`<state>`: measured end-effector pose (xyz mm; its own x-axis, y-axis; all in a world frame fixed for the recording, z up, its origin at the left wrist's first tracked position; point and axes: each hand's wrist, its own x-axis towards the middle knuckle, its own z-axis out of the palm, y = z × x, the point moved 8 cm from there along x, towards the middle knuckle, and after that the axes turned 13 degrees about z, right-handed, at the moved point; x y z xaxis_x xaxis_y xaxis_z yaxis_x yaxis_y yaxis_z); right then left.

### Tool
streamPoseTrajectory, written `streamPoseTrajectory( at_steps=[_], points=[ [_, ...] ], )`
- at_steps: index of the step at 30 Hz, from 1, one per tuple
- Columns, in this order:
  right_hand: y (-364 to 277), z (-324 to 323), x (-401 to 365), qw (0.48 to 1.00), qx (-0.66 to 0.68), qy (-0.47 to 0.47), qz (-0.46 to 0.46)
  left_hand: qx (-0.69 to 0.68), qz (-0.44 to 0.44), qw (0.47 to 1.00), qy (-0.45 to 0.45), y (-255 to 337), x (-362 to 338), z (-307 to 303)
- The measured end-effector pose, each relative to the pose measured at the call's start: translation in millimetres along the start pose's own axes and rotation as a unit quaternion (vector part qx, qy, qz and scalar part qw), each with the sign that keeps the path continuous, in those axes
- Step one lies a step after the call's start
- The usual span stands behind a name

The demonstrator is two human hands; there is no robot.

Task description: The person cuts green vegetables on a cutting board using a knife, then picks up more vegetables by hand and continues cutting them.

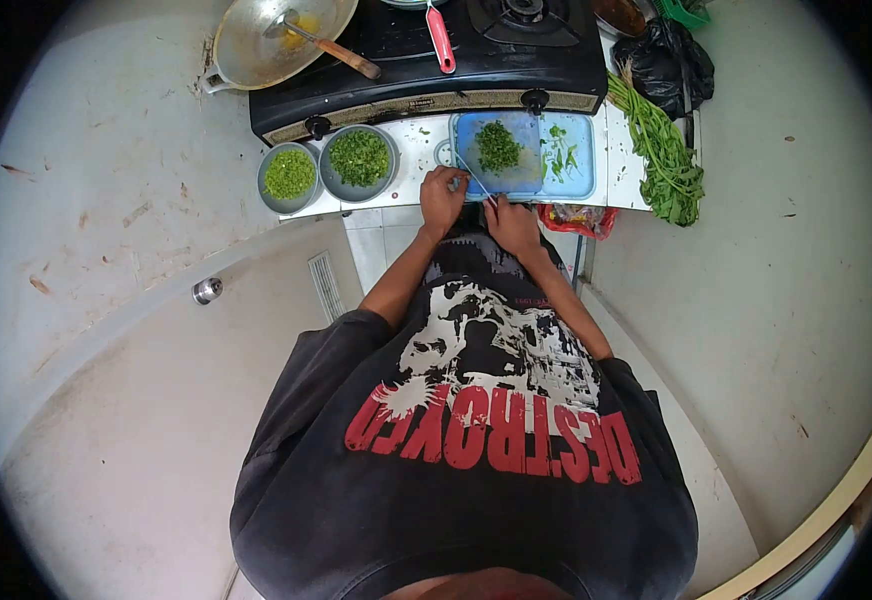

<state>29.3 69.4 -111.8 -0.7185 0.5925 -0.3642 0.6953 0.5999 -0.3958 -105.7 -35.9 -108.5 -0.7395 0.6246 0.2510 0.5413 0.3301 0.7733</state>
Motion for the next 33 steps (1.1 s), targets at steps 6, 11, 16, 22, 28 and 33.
streamPoseTrajectory(
  at_steps=[6, 11, 16, 22, 28, 33],
  points=[
    [-7, 0, 5, 1.000, -0.017, 0.007, 0.012, 0.002, -0.010, 1.000, 0.009, 1, 0, -1],
    [2, -1, -1, 1.000, -0.012, 0.004, 0.025, -0.003, -0.039, 0.999, 0.003, -5, -3, 1],
    [8, -1, -4, 0.999, -0.010, 0.003, 0.034, 0.078, 0.073, 0.994, -0.017, 11, 1, -4],
    [-6, 1, -3, 1.000, -0.013, -0.013, 0.007, 0.116, 0.119, 0.985, -0.054, 19, -2, -5],
    [-12, 4, 3, 1.000, -0.021, -0.007, 0.009, 0.058, 0.100, 0.993, -0.026, 13, -7, -10],
    [1, 5, -1, 1.000, -0.012, -0.006, 0.024, 0.044, 0.086, 0.995, -0.024, 12, -4, -10]
  ],
)
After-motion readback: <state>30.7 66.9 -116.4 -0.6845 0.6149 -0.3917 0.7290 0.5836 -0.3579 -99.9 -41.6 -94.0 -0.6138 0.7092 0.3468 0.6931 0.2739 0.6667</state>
